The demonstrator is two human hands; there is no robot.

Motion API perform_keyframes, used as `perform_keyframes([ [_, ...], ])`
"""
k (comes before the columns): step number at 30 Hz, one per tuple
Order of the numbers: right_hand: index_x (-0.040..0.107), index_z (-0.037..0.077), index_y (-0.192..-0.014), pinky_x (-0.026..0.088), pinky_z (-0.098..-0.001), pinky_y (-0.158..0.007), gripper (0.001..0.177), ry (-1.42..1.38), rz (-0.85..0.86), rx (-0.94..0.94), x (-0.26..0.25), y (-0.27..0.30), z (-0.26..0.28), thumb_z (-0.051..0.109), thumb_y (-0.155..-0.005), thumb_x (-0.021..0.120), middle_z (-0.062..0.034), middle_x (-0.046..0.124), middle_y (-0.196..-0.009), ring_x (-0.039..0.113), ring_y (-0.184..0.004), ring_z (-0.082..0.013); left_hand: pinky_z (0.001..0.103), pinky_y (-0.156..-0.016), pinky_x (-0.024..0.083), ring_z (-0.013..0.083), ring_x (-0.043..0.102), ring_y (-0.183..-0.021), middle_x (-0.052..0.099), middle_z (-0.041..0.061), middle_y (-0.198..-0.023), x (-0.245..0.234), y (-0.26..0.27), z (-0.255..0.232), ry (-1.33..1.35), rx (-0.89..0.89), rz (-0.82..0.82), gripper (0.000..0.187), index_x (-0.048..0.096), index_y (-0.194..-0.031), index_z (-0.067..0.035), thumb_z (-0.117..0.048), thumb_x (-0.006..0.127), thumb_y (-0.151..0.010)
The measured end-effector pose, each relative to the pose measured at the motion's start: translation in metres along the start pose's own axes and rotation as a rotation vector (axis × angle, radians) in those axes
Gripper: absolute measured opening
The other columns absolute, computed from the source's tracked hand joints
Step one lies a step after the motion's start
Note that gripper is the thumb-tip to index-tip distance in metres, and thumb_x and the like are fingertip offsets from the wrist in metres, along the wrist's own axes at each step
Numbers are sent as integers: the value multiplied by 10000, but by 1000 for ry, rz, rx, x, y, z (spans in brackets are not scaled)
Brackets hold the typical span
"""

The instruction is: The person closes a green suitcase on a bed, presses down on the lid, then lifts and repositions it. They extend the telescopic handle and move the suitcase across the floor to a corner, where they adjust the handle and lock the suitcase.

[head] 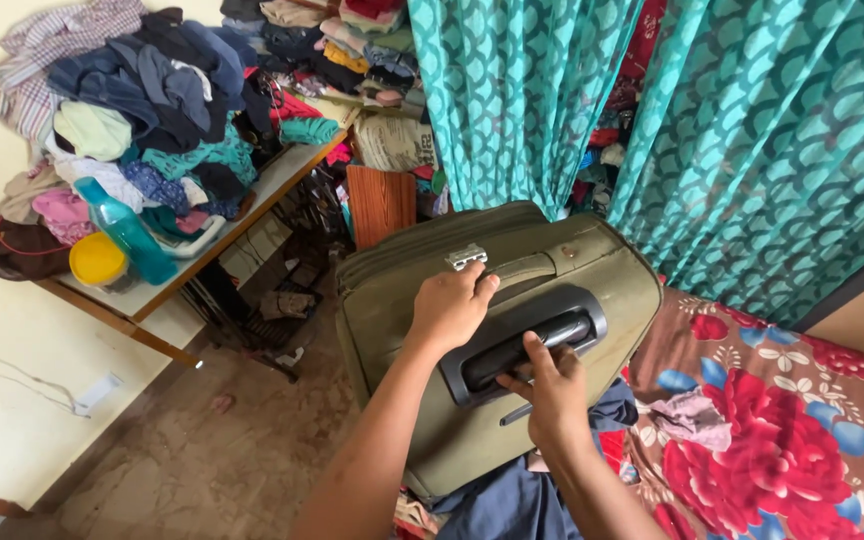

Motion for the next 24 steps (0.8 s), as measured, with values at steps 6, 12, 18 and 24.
perform_keyframes([
  [6, 541, 1, -1040, 603, -379, -609, 253, 48, -71, -114, 5, -3, 5, 197, -939, 667, -80, 624, -886, 637, -685, -183, 528, -773, 540, 402, 710, -870, 740, 184, -860, -5, 1, -1, -6, -11, -44, 397, 690, -1190, -119, -421, 532, -987],
  [12, 564, -17, -1032, 610, -385, -618, 242, 46, -94, -39, 9, 0, 17, 172, -925, 671, -101, 635, -821, 646, -635, -200, 510, -754, 552, 385, 722, -829, 747, 179, -840, -13, 2, -8, -22, 0, -130, 393, 714, -1161, -113, -414, 539, -981],
  [18, 587, 19, -954, 603, -383, -604, 313, 82, -61, 119, 5, 20, 22, 314, -891, 675, -29, 605, -746, 613, -631, -151, 498, -719, 560, 378, 726, -802, 747, 175, -841, -7, 7, -10, -38, 76, -248, 414, 726, -1098, -60, -417, 562, -969],
  [24, 606, -25, -735, 394, -345, -420, 647, 322, -49, 270, -20, 10, -7, 600, -899, 635, -105, 519, -551, 474, -437, -207, 500, -703, 521, 348, 709, -778, 731, 132, -808, -24, 27, -31, -89, 81, -280, 374, 704, -921, -58, -410, 586, -968],
])
Point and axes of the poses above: each hand's wrist, its own y-axis away from the middle knuckle, its own x-axis out of the palm, z = x × y, the point moved 9 cm from there along -y, towards the middle knuckle
